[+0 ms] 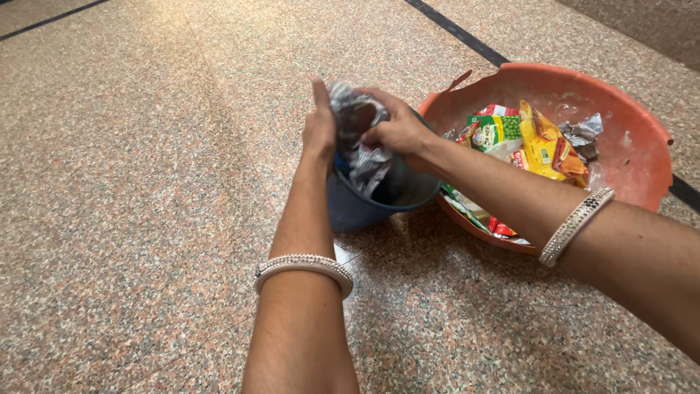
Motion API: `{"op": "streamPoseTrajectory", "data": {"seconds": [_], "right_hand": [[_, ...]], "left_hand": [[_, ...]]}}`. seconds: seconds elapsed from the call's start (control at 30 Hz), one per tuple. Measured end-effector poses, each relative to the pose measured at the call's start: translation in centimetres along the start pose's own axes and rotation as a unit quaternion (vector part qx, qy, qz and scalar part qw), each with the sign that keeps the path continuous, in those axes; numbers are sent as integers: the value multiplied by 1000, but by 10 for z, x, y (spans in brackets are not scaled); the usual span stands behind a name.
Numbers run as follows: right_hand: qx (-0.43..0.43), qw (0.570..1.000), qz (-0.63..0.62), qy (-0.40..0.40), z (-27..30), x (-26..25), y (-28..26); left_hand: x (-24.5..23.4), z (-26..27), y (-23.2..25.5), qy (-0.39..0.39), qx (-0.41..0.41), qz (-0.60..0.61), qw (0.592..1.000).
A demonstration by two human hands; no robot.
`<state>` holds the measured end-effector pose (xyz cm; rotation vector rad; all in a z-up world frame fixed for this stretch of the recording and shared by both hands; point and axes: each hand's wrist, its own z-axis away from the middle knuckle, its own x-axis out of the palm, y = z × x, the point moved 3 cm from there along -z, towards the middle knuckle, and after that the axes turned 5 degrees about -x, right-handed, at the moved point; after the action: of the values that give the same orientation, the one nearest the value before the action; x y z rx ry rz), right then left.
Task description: The person transfers small snack wrappers and plastic debris from a large orange basin into a smaller blue container, then empties the blue container back into the orange basin repeatedly. The person handles the items by hand without using tools.
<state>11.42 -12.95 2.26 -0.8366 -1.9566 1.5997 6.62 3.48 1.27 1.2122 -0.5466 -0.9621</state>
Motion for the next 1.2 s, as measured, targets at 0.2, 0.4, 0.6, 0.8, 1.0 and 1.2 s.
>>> {"op": "streamPoseTrajectory", "data": {"seconds": [0.2,0.4,0.6,0.8,1.0,1.2], "right_hand": [[87,978,42,-182,18,-18,6],[147,988,-17,43,8,-31,-47],[95,981,-170,8,17,24,0],[118,934,256,-220,55,7,0],[-237,607,747,-134,45,4,-61],[-312,541,772,-119,55,1,-49]], "left_hand": [[2,-5,5,-11,97,-35,995],[7,11,11,-101,28,39,994],[1,21,15,-36,-3,17,999],[4,-2,0,-28,143,-113,983],[6,5,20,27,179,-269,946],[-5,13,22,24,141,-260,955]]}}
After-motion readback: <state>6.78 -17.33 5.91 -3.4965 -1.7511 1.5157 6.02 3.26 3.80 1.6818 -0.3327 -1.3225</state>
